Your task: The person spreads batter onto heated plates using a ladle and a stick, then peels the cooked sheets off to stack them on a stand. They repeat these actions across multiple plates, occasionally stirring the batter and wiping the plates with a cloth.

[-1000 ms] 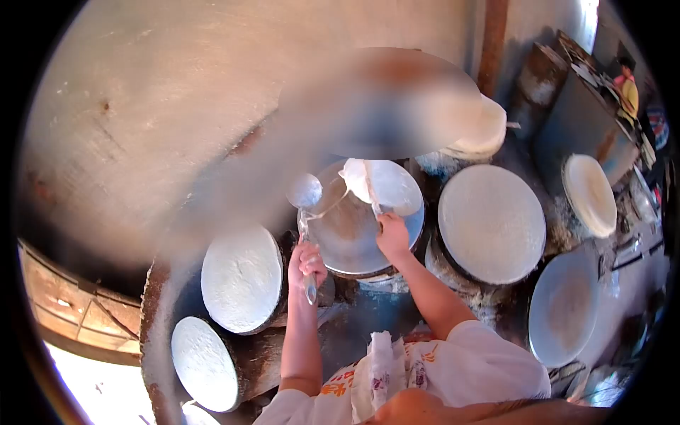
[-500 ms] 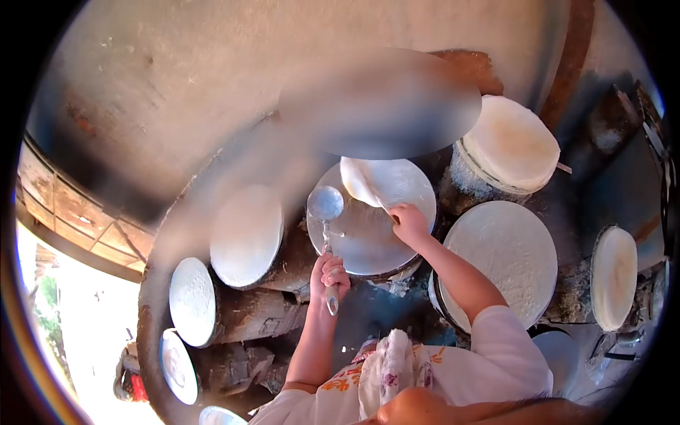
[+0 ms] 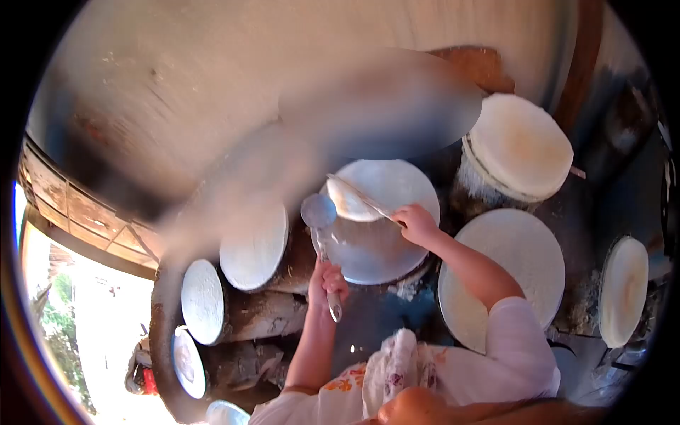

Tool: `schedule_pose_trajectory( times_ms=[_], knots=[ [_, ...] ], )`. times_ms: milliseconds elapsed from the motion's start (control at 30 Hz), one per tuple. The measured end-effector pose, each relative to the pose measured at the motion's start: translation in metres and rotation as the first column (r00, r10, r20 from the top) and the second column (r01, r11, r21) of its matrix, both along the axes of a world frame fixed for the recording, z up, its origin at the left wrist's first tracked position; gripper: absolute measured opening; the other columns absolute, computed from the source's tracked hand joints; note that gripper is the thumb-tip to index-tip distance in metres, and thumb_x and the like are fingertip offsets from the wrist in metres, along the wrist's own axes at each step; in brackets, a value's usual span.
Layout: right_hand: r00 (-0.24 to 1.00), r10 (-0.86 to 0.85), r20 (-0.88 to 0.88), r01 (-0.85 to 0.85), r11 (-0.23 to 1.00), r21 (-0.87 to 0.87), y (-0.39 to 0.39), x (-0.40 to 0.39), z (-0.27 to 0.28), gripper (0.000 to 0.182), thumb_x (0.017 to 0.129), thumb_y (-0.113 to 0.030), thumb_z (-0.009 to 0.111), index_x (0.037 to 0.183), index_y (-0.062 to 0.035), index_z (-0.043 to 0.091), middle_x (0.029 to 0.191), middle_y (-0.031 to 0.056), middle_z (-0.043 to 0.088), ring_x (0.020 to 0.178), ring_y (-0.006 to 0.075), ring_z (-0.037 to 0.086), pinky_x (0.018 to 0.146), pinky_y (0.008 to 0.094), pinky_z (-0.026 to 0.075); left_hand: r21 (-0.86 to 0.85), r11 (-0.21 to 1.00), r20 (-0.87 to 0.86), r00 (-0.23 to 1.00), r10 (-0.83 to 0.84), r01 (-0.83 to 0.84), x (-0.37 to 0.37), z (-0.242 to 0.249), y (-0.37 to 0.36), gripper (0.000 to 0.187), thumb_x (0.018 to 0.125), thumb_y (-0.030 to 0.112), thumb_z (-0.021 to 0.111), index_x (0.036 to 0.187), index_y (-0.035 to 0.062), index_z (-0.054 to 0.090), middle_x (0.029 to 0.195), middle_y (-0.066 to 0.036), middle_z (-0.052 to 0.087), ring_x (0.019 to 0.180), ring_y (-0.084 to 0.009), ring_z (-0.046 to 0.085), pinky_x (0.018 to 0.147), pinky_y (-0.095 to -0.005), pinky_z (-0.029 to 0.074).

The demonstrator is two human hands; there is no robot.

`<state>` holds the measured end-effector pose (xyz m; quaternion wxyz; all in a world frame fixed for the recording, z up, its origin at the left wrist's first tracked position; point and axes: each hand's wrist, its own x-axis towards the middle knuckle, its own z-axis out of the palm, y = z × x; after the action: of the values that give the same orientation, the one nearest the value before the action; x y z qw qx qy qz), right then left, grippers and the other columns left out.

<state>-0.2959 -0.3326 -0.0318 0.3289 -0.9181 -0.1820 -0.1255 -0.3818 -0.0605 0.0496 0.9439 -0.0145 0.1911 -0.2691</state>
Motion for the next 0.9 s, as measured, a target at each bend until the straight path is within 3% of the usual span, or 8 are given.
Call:
schedule_pose_trajectory(
  times_ms=[67,133,300,433,533,633,767,900],
  knots=[
    [0.999,0.047,-0.013,-0.047,0.998,-0.033,0.001,-0.017,0.003,0.027,0.065,-0.002,0.059,0.088,-0.0113,0.07,0.098,0.0033,0.065,0.088,0.0281,0.056,0.08,0.0355,0.047,-0.005,1.0,-0.021,1.0,0.011,-0.011,-0.007,0.016,0.001,0.019,0.098,0.02,0.037,0.088,0.0142,0.052,0.058,0.005,0.032,0.039,-0.004,0.032,0.037,-0.0205,0.032],
    [0.998,0.066,0.008,-0.067,0.997,0.039,-0.016,-0.038,0.021,0.026,0.064,-0.001,0.06,0.087,-0.0106,0.07,0.098,0.003,0.065,0.087,0.028,0.055,0.079,0.0358,0.047,-0.106,0.994,0.08,0.996,-0.032,0.04,-0.018,0.046,0.001,0.027,0.097,0.019,0.038,0.073,0.0115,0.043,0.055,0.004,0.032,0.039,-0.0047,0.033,0.037,-0.0213,0.032],
    [0.984,-0.129,0.119,0.125,0.991,0.039,-0.053,0.022,0.005,0.022,0.064,-0.003,0.064,0.084,-0.0109,0.07,0.093,0.0023,0.066,0.086,0.0272,0.056,0.076,0.0371,0.047,0.207,0.978,0.118,0.993,0.008,-0.032,0.006,0.033,0.004,0.032,0.097,0.017,0.038,0.066,0.0107,0.041,0.054,0.005,0.032,0.04,-0.0047,0.032,0.039,-0.02,0.033],
    [0.982,0.187,-0.027,-0.186,0.981,0.049,0.003,0.028,-0.003,0.027,0.065,0.0,0.058,0.087,-0.0102,0.07,0.093,0.0046,0.065,0.09,0.029,0.056,0.079,0.037,0.046,0.066,0.997,-0.054,0.998,0.035,-0.031,0.014,0.008,0.012,0.029,0.094,0.016,0.043,0.066,0.0122,0.04,0.055,0.005,0.033,0.041,-0.0059,0.032,0.039,-0.0221,0.034],
    [0.959,0.282,-0.005,-0.282,0.96,0.001,0.007,0.012,0.009,0.029,0.064,0.002,0.058,0.086,-0.0096,0.071,0.091,0.0062,0.066,0.089,0.0272,0.058,0.08,0.0363,0.045,-0.11,0.993,-0.111,0.993,0.027,-0.04,-0.009,0.057,0.005,0.034,0.095,0.019,0.041,0.063,0.01,0.036,0.054,0.003,0.035,0.041,-0.0064,0.034,0.037,-0.0217,0.035],
    [0.936,0.353,-0.003,-0.349,0.928,0.128,-0.018,0.011,0.035,0.026,0.062,0.002,0.06,0.083,-0.0082,0.071,0.089,0.0068,0.067,0.088,0.0259,0.059,0.081,0.0364,0.045,-0.125,0.991,0.146,0.989,-0.032,0.051,-0.03,0.092,0.017,0.03,0.098,0.021,0.037,0.072,0.0094,0.046,0.055,0.003,0.031,0.039,-0.0053,0.031,0.038,-0.021,0.035],
    [0.968,0.244,-0.063,-0.235,0.964,0.126,-0.017,0.062,0.011,0.025,0.063,0.0,0.061,0.084,-0.0078,0.071,0.088,0.0078,0.067,0.087,0.028,0.06,0.077,0.0373,0.046,0.25,0.96,0.098,0.99,0.102,-0.124,0.0,0.044,0.031,0.023,0.1,0.022,0.034,0.087,0.0137,0.051,0.06,0.004,0.032,0.041,-0.0047,0.032,0.041,-0.0209,0.036],
    [0.879,0.467,-0.1,-0.452,0.881,0.138,-0.025,0.025,0.016,0.024,0.065,-0.004,0.061,0.086,-0.0094,0.071,0.088,0.0091,0.066,0.086,0.0288,0.061,0.075,0.0369,0.048,-0.089,0.996,-0.113,0.993,0.015,-0.025,-0.033,0.058,0.058,0.023,0.099,0.028,0.039,0.086,0.013,0.05,0.059,0.003,0.035,0.042,-0.0048,0.032,0.04,-0.0214,0.033]
  ],
)
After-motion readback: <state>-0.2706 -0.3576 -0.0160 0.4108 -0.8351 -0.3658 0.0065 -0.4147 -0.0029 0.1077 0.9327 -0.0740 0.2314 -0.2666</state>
